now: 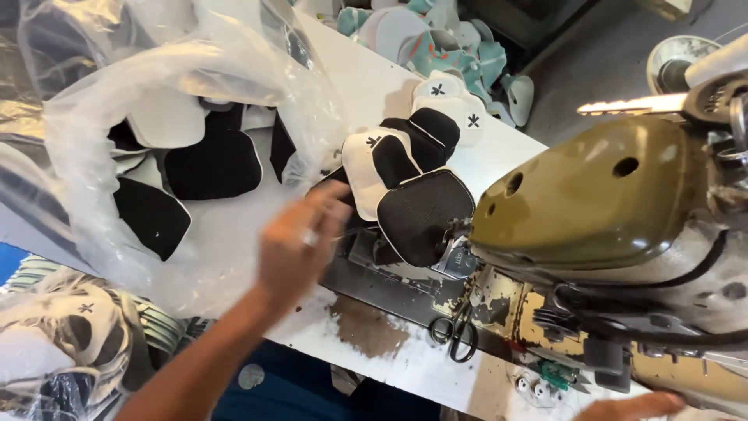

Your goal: The person uses a sewing machine to stitch black and white shoe parts. They repeatedly pick up parts, align them under the needle, and sew them. The person also adjusts the thread on the machine and moves finished parts aside.

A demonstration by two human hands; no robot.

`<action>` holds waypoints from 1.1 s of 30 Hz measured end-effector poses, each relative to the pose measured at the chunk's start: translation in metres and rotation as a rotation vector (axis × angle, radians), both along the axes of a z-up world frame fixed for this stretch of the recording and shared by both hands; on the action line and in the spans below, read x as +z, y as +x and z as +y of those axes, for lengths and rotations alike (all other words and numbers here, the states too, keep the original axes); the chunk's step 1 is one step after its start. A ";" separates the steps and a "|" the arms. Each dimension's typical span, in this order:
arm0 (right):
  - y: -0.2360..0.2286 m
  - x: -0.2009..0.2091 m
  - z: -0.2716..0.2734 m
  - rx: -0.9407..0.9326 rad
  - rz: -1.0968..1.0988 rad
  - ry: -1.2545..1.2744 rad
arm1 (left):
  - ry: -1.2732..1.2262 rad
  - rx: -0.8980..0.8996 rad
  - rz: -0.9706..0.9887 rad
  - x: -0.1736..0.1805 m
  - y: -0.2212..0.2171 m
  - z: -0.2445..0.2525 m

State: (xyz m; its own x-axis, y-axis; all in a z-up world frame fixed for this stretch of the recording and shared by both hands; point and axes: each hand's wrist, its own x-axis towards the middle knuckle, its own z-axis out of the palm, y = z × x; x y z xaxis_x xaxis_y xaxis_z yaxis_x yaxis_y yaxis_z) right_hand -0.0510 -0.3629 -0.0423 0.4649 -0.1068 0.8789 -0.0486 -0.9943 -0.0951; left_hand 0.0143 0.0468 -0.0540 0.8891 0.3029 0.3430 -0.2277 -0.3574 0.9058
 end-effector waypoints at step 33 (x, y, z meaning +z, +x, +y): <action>-0.098 -0.010 0.169 0.909 0.985 1.323 | -0.571 -0.171 0.163 0.002 -0.150 -0.059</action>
